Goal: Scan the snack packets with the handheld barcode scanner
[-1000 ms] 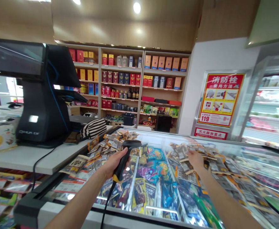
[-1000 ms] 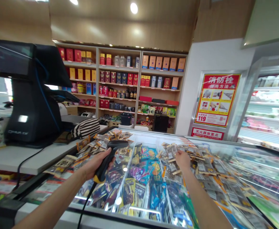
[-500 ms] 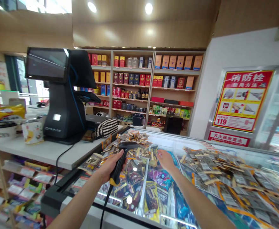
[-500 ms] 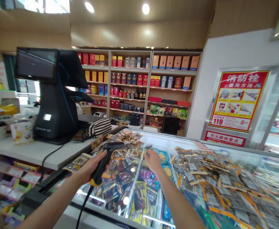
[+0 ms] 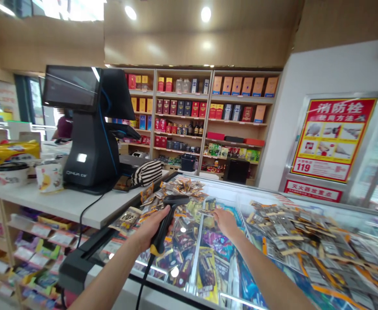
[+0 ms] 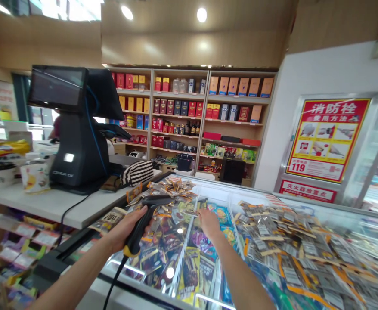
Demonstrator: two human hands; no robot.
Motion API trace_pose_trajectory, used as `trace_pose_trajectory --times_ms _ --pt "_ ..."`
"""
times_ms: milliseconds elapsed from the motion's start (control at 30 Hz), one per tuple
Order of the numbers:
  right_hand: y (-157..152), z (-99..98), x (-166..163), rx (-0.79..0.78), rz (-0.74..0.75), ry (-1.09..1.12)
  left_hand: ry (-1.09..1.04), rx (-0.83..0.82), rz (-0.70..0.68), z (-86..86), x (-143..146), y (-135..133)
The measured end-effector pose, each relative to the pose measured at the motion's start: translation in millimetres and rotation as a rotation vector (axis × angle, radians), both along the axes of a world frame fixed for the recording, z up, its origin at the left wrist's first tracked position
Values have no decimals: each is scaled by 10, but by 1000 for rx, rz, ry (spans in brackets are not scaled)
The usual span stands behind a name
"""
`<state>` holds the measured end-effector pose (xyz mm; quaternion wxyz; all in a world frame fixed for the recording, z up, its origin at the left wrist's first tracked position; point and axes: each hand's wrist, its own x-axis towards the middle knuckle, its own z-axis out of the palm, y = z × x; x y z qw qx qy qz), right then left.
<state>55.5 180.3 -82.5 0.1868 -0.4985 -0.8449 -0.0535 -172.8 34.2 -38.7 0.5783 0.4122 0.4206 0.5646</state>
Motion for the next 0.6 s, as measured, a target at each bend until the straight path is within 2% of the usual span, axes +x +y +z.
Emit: trace_pose_trajectory --times_ms 100,167,333,467,600 --pt "-25 77 156 -17 -124 153 28 17 -53 44 76 -8" --pt "-51 97 228 -35 -151 240 27 21 -82 96 134 -29" --pt "-162 56 236 -84 105 143 28 -7 -80 228 280 -81" --pt "-192 28 170 -123 61 -10 35 -8 -94 254 337 -102" --pt "-153 5 149 -170 119 43 22 -10 -82 243 345 -112"
